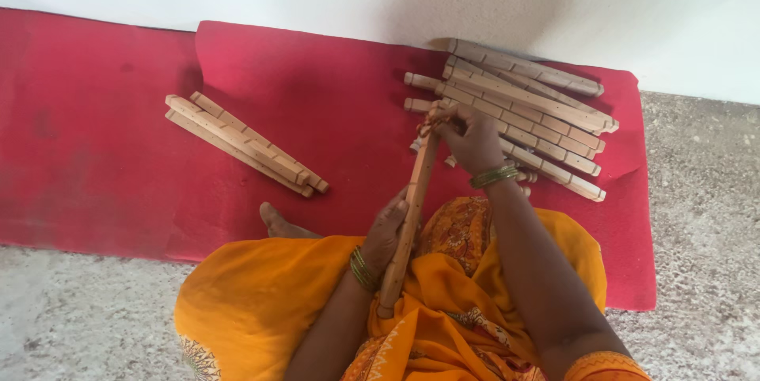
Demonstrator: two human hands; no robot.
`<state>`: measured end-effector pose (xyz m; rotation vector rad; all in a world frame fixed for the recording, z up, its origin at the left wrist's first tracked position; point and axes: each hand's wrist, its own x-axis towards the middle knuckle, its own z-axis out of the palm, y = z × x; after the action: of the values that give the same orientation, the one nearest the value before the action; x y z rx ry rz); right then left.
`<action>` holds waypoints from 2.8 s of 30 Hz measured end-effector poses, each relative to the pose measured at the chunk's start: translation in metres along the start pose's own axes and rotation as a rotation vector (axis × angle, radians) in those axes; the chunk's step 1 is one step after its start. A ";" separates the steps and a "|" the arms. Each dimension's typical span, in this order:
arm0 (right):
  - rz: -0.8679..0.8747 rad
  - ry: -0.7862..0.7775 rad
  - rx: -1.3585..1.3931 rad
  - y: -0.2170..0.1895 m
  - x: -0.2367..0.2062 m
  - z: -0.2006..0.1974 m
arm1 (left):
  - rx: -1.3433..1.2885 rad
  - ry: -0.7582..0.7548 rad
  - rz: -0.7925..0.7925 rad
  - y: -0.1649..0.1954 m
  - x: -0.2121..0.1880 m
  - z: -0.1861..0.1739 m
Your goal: The person sits on a red mat on the floor and assembles wooden components by hand. They pick up long slotted wooden sticks one at a time and press small turned wooden spool pieces into the slots along each stick, setting finished sticks on the pile beside them.
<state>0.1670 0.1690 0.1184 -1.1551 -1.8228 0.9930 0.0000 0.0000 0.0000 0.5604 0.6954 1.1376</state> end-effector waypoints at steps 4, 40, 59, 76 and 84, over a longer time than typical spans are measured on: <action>0.358 -0.348 -0.181 -0.036 -0.011 0.027 | -0.211 0.055 0.058 0.012 -0.003 0.009; 0.140 -0.359 -0.346 -0.034 -0.026 0.034 | 0.230 0.966 0.463 0.134 0.018 -0.006; 0.455 -0.348 -0.591 -0.026 0.003 0.013 | 0.739 1.407 -0.017 0.219 0.015 -0.086; 0.708 -0.324 -1.107 0.038 0.019 -0.003 | 0.804 0.466 0.065 0.133 -0.019 0.022; 0.517 -0.298 -1.186 -0.007 0.019 0.013 | 0.805 0.430 -0.005 0.120 -0.001 0.014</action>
<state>0.1467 0.1820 0.1229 -2.3530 -2.4893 0.2276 -0.0636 0.0371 0.0956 0.9941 1.5520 0.9515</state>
